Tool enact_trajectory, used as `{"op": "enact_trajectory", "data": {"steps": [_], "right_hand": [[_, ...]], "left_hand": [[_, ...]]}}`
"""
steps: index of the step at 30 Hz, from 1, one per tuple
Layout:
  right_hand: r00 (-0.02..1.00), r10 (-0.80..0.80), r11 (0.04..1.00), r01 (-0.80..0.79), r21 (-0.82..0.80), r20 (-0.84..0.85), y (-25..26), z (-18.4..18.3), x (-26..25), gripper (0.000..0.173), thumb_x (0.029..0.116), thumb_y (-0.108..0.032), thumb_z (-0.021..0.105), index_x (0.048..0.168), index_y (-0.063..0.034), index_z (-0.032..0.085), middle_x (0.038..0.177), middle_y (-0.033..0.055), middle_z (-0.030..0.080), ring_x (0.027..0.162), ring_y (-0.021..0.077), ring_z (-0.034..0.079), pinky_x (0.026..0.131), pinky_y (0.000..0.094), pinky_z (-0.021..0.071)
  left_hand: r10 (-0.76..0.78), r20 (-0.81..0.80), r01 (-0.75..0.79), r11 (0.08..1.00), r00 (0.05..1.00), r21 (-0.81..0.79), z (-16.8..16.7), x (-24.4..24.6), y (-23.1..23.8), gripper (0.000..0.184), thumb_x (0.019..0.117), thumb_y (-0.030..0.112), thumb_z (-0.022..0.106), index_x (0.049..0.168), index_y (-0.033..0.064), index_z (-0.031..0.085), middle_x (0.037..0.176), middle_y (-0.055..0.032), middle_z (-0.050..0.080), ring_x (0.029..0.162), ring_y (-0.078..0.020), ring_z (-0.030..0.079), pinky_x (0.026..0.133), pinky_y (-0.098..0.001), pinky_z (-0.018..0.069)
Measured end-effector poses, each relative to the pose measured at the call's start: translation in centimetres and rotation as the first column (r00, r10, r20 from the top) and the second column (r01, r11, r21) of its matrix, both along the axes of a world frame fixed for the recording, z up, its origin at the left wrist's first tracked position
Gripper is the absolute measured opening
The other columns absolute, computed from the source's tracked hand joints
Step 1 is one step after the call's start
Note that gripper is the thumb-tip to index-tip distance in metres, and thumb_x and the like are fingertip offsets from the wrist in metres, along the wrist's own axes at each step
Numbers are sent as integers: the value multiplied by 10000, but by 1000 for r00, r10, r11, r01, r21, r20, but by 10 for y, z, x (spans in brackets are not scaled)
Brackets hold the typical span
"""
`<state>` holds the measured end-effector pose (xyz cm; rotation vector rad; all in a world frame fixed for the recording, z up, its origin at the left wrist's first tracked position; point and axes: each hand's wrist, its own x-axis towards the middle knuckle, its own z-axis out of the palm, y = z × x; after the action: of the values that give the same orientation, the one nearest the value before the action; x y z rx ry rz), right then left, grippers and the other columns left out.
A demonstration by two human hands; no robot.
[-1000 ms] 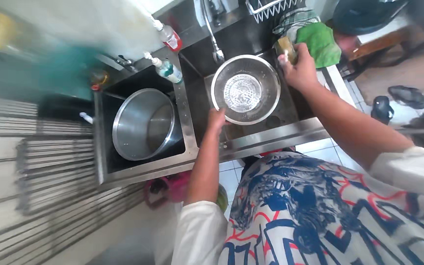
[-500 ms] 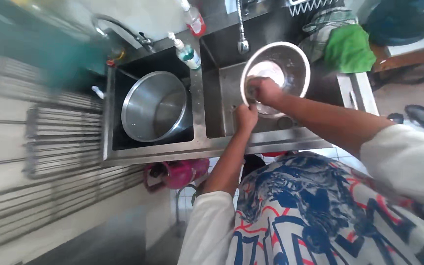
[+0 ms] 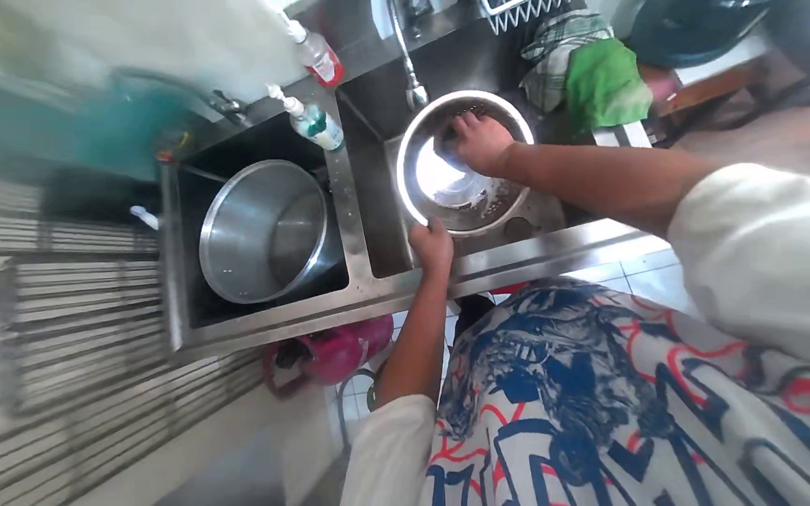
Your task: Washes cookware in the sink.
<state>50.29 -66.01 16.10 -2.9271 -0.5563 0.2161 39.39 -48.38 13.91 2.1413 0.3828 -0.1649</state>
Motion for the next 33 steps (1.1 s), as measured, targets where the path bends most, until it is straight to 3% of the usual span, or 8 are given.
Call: {"op": "enact_trajectory", "data": {"steps": [5,10,14,17,21,24,29,33], "right_hand": [[891,-235,966,259,11,-388,13,3,-39,323,883,-27,734,1193,45,681,1283,354,599,1211,562,564,924,733,479],[894,-61,814,302,497,-444,39,-44,-43,212,920,-113,695,1118,-71,759,1072,207,734,1060,417,689,912,677,519],[863,-150,965,234,119,-482,27,-13,-44,250,977,-127,656,1193,-11,707,1264,280,649,1217,488,604,935,691,501],[901,-242,970,216,-112,-361,1,-6,-26,257,936,35,638,1179,120,655,1380,403,491,1251,603,506,885,713,506],[994,-2,984,-18,-177,-109,-12,15,-2,240,958,130,526,1166,114,646,1420,340,478,1236,541,539,877,642,533],[988,0,969,-39,-245,-155,-6,24,0,214,961,112,525,1147,134,631,1351,362,506,1183,542,562,848,618,533],[815,-236,947,315,63,-530,13,-5,-37,299,915,-127,725,1148,55,683,1218,310,646,1164,511,614,905,708,496],[850,-123,637,464,616,-513,46,-75,-38,198,938,-183,706,1045,-30,775,1019,216,735,982,398,703,884,654,533]], "left_hand": [[37,22,-38,999,999,27,-2,4,-8,338,1099,221,462,998,-54,630,763,-153,618,667,-248,635,672,-453,562],[6,67,-14,992,998,124,-12,9,-10,350,1097,219,478,1028,-85,637,809,-192,645,745,-294,653,742,-486,547],[19,103,-33,990,995,140,-4,11,0,310,1092,198,477,1046,-64,636,819,-183,646,759,-283,652,736,-485,541],[-74,11,70,978,997,199,2,10,0,313,1084,194,486,1096,-82,633,870,-218,680,784,-320,701,760,-514,582],[-117,-20,119,981,993,156,-2,9,3,293,1073,187,505,1031,-70,641,818,-189,690,697,-283,714,690,-486,615],[-65,54,57,991,996,124,-3,7,6,299,1083,198,503,1035,-63,642,805,-178,684,677,-265,699,678,-476,602],[43,4,-43,999,999,-1,-5,13,-10,307,1103,188,453,1143,-82,594,856,-191,655,719,-265,689,701,-461,604],[27,13,-27,1000,1000,3,-19,17,-10,334,1100,222,478,1158,-65,637,963,-216,693,867,-295,694,828,-490,569]]}}
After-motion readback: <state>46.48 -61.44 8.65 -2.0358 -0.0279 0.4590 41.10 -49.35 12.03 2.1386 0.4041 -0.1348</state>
